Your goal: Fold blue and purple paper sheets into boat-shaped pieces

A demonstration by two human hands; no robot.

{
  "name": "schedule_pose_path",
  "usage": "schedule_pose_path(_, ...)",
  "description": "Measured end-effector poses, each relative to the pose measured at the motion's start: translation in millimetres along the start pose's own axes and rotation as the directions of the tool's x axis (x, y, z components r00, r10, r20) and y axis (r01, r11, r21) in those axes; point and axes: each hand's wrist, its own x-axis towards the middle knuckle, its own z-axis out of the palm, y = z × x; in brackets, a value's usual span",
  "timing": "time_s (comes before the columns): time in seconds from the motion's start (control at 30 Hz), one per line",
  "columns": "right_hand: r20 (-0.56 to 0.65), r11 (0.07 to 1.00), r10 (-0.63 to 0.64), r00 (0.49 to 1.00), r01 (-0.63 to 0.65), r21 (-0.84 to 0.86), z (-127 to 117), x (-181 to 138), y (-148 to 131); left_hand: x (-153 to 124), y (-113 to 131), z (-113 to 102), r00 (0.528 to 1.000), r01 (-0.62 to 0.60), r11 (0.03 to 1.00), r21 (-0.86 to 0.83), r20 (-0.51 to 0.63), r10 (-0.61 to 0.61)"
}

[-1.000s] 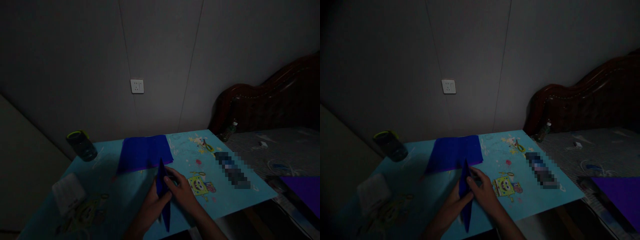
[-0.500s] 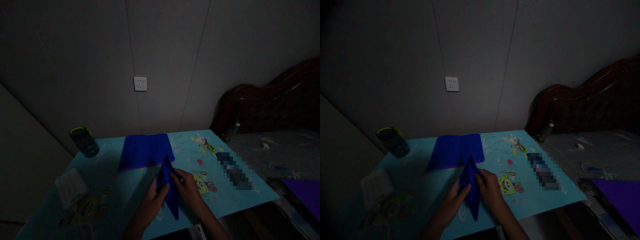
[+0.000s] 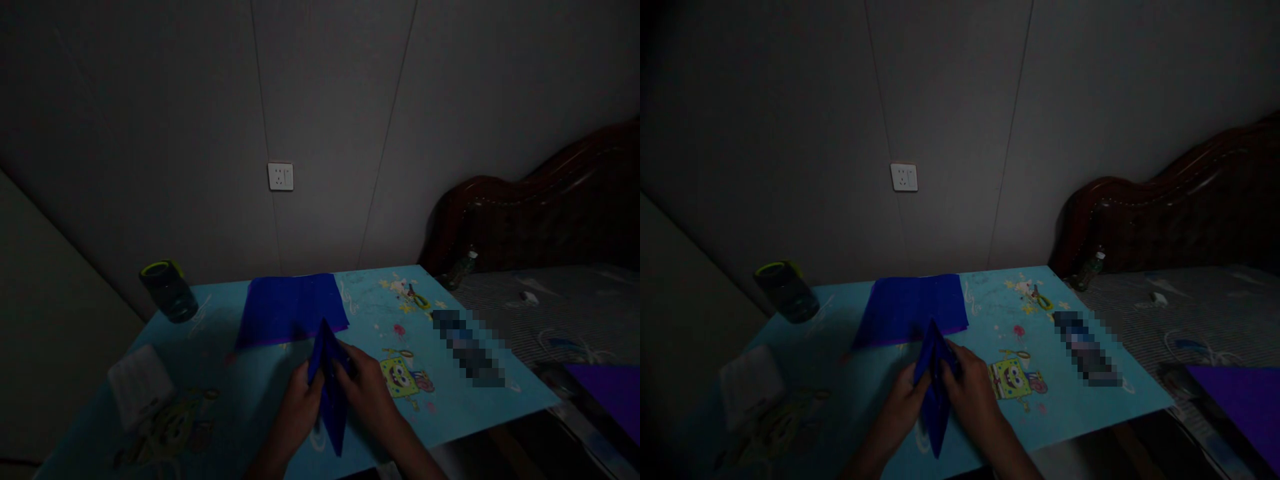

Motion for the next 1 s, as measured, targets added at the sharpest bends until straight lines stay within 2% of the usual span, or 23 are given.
schedule_pose_path(0.23,0.016,0.994,-0.046,0.999,0.047,-0.102,3.8,-5.3,6.4,1.8,1.7,-0.5,0.996,-0.075,0.994,0.084,-0.04,0.078)
schedule_pose_path(0.37,-0.04,0.977,-0.09,0.995,0.08,-0.2,2.0,-20.1,-1.0,10.2,-9.2,-9.8,0.993,-0.013,0.995,0.096,-0.113,0.024)
schedule_pose_path(0.47,0.112,0.921,-0.132,0.985,0.163,-0.354,-0.3,-39.2,-11.2,18.2,-22.2,-18.8,0.962,0.024,0.997,0.068,-0.273,-0.005)
schedule_pose_path(0.57,0.229,0.8,-0.113,0.967,0.226,-0.557,2.3,-52.4,-16.0,21.3,-31.0,-21.5,0.938,0.047,0.999,-0.023,-0.343,-0.052)
schedule_pose_path(0.67,0.195,0.684,-0.128,0.972,0.229,-0.692,8.9,-54.1,-11.4,18.9,-32.4,-16.9,0.937,0.087,0.991,-0.1,-0.329,-0.115)
schedule_pose_path(0.83,0.141,0.559,-0.242,0.96,0.257,-0.789,11.4,-44.9,10.2,14.8,-27.8,-7.3,0.959,0.121,0.969,-0.215,-0.226,-0.171)
schedule_pose_path(0.93,0.083,0.531,-0.171,0.982,0.163,-0.832,-7.4,-31.1,25.5,16.6,-26.1,-8.1,0.975,0.07,0.977,-0.201,-0.192,-0.109)
schedule_pose_path(1.0,0.004,0.544,-0.068,0.998,0.041,-0.838,-29.7,-14.6,36.1,18.1,-25.5,-11.5,0.99,0.009,0.996,-0.086,-0.14,-0.021)
